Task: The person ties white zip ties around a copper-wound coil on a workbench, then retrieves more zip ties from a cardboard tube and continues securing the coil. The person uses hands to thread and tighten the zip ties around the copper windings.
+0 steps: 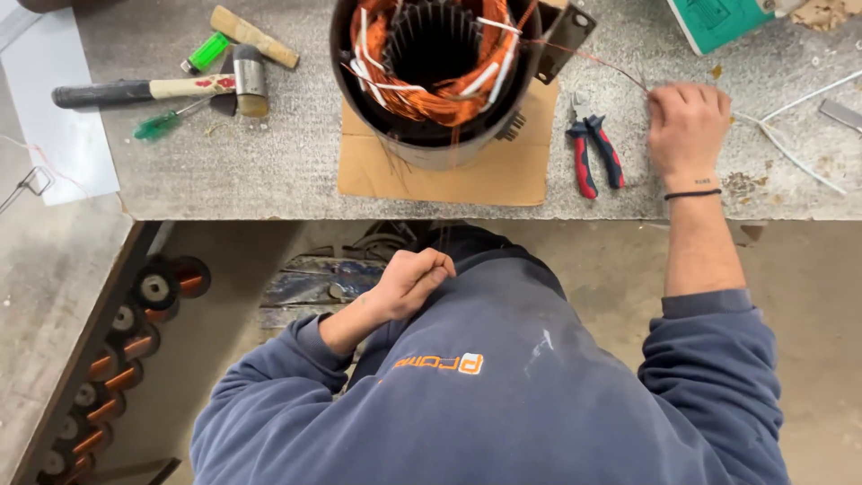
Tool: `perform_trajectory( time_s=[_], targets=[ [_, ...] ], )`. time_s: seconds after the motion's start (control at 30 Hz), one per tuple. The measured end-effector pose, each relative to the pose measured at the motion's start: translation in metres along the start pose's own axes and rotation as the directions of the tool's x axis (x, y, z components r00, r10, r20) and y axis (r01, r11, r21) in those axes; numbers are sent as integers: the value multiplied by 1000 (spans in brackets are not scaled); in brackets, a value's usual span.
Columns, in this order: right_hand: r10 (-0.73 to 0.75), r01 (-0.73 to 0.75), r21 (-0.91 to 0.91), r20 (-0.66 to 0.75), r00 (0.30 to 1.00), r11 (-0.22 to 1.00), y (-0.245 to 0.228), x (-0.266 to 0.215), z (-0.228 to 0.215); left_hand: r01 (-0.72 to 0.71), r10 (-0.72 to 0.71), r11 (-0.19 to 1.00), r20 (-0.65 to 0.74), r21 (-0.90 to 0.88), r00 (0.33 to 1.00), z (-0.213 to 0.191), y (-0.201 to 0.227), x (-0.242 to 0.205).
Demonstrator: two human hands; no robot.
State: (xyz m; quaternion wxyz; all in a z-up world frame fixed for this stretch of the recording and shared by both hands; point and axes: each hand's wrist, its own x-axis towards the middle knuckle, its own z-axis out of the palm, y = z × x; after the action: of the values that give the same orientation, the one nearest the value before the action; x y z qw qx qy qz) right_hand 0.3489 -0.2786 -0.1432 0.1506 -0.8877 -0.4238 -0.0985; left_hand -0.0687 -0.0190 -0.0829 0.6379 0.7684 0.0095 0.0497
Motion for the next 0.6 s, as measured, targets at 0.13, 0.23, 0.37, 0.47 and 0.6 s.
perform_trajectory(
  time_s=[0.13,0.23,0.37,0.47,0.6],
  targets=[
    [-159,139,-141,-137,978,980,2,-17,1,143,-145,989,-106,-22,984,34,-5,-22],
    [-46,58,42,-249,967,997,-22,-63,-30,280,-261,959,-248,46,933,69,-26,-41],
    [147,-69,262,-291,945,963,-58,-168,-87,104,-103,994,-63,26,993,156,-75,-73],
    [270,-160,380,-255,929,911,-63,-262,-80,434,-472,861,-101,-264,876,209,-76,-51],
    [363,-287,460,-85,928,840,-55,-357,-69,447,-451,887,-7,-114,893,266,-53,19]
  ],
)
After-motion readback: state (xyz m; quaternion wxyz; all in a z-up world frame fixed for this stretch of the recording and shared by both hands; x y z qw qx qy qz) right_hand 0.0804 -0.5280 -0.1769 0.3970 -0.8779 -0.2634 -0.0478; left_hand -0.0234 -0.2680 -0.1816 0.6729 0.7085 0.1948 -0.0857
